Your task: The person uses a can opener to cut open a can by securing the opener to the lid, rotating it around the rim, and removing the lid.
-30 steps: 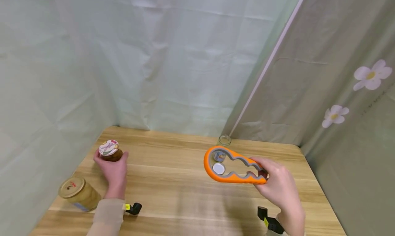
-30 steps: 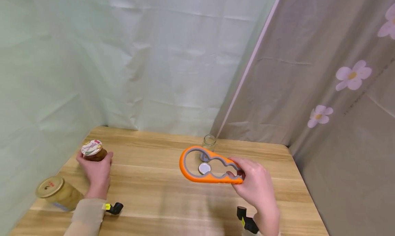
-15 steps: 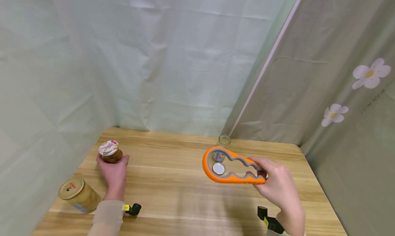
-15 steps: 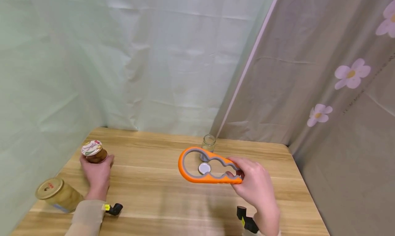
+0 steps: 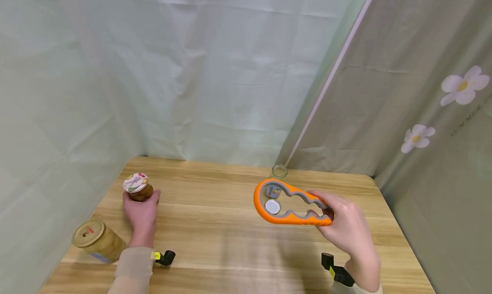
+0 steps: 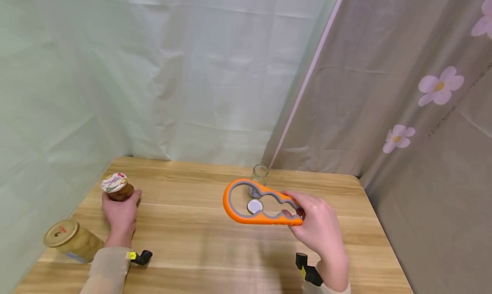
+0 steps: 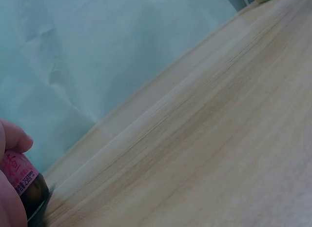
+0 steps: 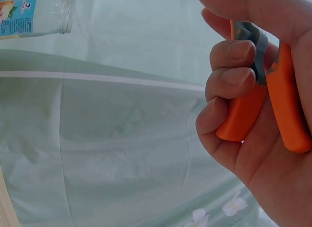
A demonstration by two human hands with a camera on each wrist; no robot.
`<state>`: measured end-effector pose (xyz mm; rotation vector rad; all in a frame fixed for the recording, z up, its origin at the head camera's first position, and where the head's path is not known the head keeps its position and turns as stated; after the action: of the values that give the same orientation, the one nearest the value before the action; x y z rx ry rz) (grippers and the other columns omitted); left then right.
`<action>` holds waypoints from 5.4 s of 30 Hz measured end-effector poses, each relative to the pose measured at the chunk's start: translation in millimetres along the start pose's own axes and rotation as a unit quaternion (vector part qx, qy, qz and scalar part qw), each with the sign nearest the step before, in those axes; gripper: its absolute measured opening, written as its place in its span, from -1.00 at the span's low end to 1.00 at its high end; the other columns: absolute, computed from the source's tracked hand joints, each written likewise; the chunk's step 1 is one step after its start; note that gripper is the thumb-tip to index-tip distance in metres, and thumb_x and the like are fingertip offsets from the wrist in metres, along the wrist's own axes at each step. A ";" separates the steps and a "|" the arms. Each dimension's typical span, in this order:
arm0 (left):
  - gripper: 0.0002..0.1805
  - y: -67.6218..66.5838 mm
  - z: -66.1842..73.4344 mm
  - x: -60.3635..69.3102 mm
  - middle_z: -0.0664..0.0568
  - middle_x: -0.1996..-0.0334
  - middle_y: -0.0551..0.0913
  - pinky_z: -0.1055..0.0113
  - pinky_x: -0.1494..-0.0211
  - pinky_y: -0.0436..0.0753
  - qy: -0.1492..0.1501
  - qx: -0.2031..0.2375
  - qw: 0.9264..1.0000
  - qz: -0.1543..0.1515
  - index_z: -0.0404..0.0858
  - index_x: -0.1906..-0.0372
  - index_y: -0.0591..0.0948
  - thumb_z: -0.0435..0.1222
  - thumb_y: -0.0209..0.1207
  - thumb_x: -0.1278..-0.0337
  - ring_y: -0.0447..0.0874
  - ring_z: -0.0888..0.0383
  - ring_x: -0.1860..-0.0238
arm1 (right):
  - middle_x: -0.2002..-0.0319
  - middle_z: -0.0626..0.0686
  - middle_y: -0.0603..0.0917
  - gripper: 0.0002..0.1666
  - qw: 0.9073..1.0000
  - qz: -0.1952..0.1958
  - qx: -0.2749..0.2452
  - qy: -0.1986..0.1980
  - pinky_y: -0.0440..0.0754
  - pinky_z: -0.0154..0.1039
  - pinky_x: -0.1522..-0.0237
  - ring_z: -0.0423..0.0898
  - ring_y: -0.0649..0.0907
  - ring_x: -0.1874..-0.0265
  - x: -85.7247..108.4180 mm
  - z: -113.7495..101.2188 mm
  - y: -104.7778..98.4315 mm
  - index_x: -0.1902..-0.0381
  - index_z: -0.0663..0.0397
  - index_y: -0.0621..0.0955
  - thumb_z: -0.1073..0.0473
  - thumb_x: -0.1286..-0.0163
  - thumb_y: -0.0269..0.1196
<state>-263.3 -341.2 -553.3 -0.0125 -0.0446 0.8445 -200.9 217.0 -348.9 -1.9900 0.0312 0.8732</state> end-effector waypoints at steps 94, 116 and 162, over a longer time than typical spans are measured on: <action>-0.32 180.7 83.2 272.3 0.06 -0.05 0.71 0.16 -0.17 0.70 0.262 0.055 0.867 -0.420 -0.20 -0.19 0.58 -0.58 0.47 0.15 0.73 0.07 -0.04 | 0.04 0.01 0.69 0.36 0.984 -0.147 0.083 0.053 0.49 0.30 -0.16 0.05 0.64 0.00 -3.2 -40.9 54.8 -0.77 -0.21 0.03 0.16 -0.13 0.51; -0.28 182.3 88.1 295.8 0.02 -0.09 0.64 0.23 -0.17 0.68 0.296 0.081 0.817 -0.488 -0.15 -0.26 0.55 -0.61 0.39 0.11 0.69 0.09 -0.04 | 0.25 -0.20 0.53 0.48 0.978 -0.162 0.095 0.095 0.37 0.25 -0.14 -0.09 0.49 0.15 5.9 -44.6 61.8 -0.77 -0.14 0.00 -0.16 -0.01 0.54; -0.25 187.6 86.6 291.1 0.08 0.03 0.74 0.25 -0.07 0.68 0.256 0.087 0.798 -0.539 -0.16 -0.21 0.61 -0.65 0.35 0.26 0.70 0.12 0.09 | 0.09 0.01 0.59 0.26 0.981 -0.145 0.115 0.058 0.23 0.36 -0.27 0.06 0.58 0.06 11.2 -79.9 62.9 -0.73 -0.23 0.22 0.55 -0.08 0.29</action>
<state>-214.2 0.4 -462.1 -0.0386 0.5048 -0.3330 -169.5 123.8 -377.2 -1.7710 -0.0861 0.5392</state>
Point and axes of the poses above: each hand's wrist, its own x-axis away from the middle knuckle, its own y-axis out of the palm, z = x × y, the point moved 10 cm from there along -x, towards the middle knuckle
